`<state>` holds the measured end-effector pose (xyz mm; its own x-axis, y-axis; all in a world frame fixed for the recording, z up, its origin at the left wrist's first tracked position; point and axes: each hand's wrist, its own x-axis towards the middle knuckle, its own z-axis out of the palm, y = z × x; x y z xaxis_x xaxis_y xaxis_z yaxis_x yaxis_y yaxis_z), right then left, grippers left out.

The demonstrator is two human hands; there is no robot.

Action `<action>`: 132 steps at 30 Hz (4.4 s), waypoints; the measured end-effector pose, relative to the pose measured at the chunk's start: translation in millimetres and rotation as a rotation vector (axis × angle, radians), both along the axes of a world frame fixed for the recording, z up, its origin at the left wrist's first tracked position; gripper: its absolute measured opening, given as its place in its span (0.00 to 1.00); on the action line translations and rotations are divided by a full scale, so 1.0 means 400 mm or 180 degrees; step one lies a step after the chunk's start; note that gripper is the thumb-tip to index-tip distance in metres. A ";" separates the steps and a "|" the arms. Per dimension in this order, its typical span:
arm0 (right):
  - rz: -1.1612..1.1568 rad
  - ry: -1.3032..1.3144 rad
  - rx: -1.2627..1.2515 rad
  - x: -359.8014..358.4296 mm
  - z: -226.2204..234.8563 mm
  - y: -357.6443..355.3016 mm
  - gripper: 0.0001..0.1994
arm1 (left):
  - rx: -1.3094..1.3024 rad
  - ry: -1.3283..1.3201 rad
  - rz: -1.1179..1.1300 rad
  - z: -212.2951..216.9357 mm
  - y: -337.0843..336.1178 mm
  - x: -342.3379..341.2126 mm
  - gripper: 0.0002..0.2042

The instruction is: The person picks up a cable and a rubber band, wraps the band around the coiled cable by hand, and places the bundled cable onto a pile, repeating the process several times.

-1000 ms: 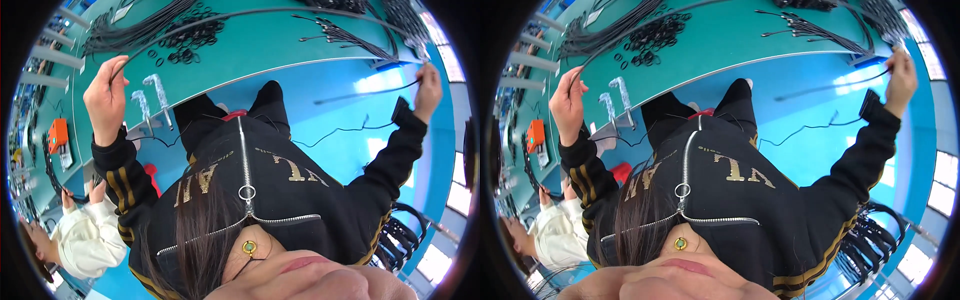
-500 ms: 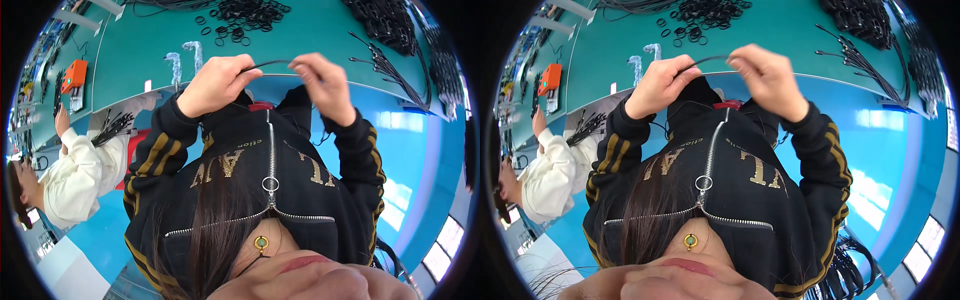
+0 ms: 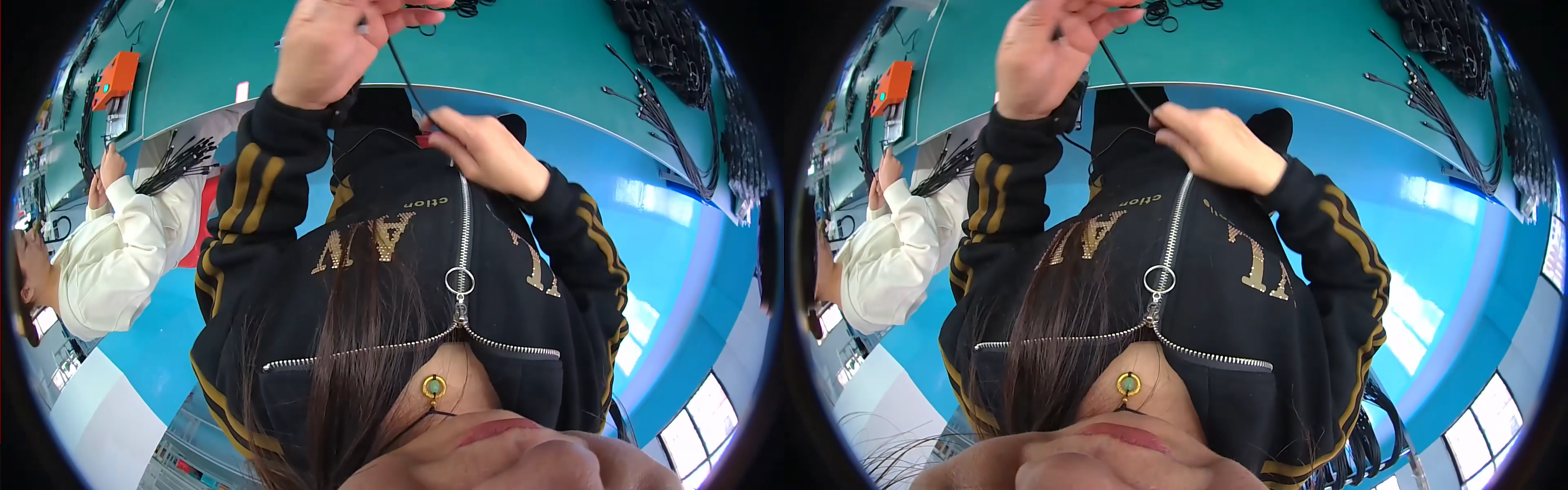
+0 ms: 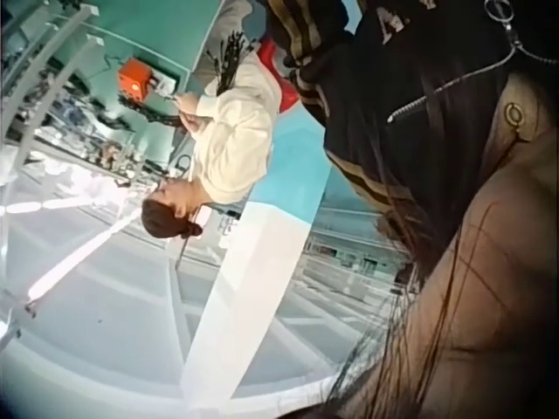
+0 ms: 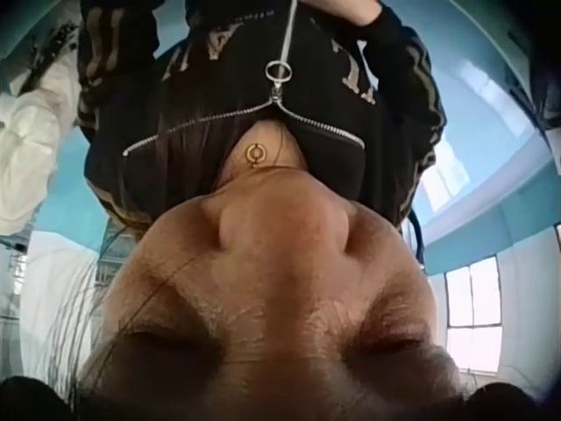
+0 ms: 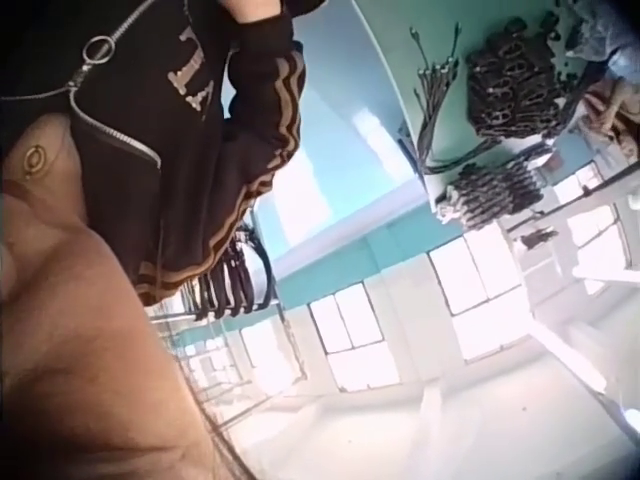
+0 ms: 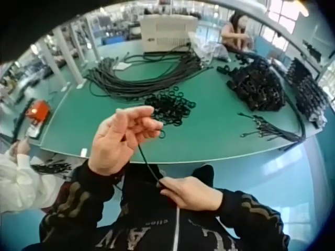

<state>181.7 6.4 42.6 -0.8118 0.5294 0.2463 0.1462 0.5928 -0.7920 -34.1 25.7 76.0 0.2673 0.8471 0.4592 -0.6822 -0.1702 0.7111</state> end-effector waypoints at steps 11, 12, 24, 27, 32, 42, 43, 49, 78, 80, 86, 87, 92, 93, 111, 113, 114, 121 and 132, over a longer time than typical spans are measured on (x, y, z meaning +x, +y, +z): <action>-0.0217 0.0330 0.0077 0.021 0.074 0.177 0.07 | -0.0836 0.0729 -0.1476 -0.067 -0.085 0.072 0.31; -0.0203 0.0337 0.0078 0.018 0.044 0.170 0.07 | -0.0918 0.0652 -0.1585 -0.058 -0.083 0.070 0.31; -0.0375 -0.0266 -0.0610 0.046 0.003 -0.012 0.06 | -0.0921 0.0178 0.0354 -0.070 -0.020 0.054 0.27; -0.0209 -0.0391 0.0000 0.061 0.063 0.005 0.05 | -0.0667 0.0856 0.0697 -0.090 -0.026 0.061 0.26; -0.0385 0.0099 0.0985 0.065 0.095 0.133 0.06 | -0.0793 0.1308 -0.0088 -0.099 -0.085 0.107 0.25; -0.0804 -0.0110 -0.1548 0.046 -0.080 0.038 0.06 | -0.1064 0.0092 -0.0398 -0.051 -0.047 0.037 0.25; -0.0670 -0.0026 -0.1501 0.055 -0.068 0.015 0.06 | -0.1140 0.0180 -0.0249 -0.053 -0.048 0.038 0.25; 0.0210 -0.0638 0.0540 0.090 0.091 0.053 0.08 | -0.0925 0.0823 0.0515 -0.092 -0.030 0.072 0.23; -0.0119 -0.0635 0.1218 0.084 0.135 0.047 0.10 | -0.0847 0.1040 0.0790 -0.120 -0.025 0.074 0.20; -0.0384 -0.0242 0.1489 0.061 0.153 0.114 0.08 | -0.0941 0.0908 0.0526 -0.124 -0.041 0.082 0.20; -0.0742 -0.0053 0.1104 0.007 0.094 0.218 0.05 | -0.1305 0.0925 -0.0235 -0.090 -0.087 0.088 0.21; -0.0767 -0.0098 0.0783 0.006 0.075 0.219 0.05 | -0.1312 0.0919 -0.0221 -0.084 -0.087 0.084 0.21; -0.0835 0.0025 -0.0072 0.004 -0.034 0.181 0.06 | -0.1551 0.0782 -0.0431 -0.066 -0.081 0.055 0.23; -0.0909 0.0009 -0.0245 0.006 -0.052 0.172 0.07 | -0.1584 0.0683 -0.0479 -0.066 -0.078 0.052 0.23; -0.0220 -0.1030 0.1602 0.065 0.119 0.049 0.10 | -0.1168 0.0628 0.1117 -0.107 -0.028 0.077 0.21; -0.0370 -0.0810 0.1994 0.048 0.143 0.099 0.09 | -0.1160 0.0682 0.0880 -0.110 -0.040 0.085 0.20; -0.0375 -0.0517 0.2258 0.035 0.145 0.130 0.08 | -0.1152 0.0710 0.0765 -0.109 -0.046 0.088 0.19; -0.0281 0.0434 0.0591 -0.026 0.059 0.203 0.11 | -0.0946 0.1264 0.0313 -0.090 -0.070 0.075 0.18; 0.0702 0.0849 -0.3496 -0.015 0.017 0.189 0.30 | -0.0781 0.0982 -0.0080 -0.105 -0.048 0.094 0.15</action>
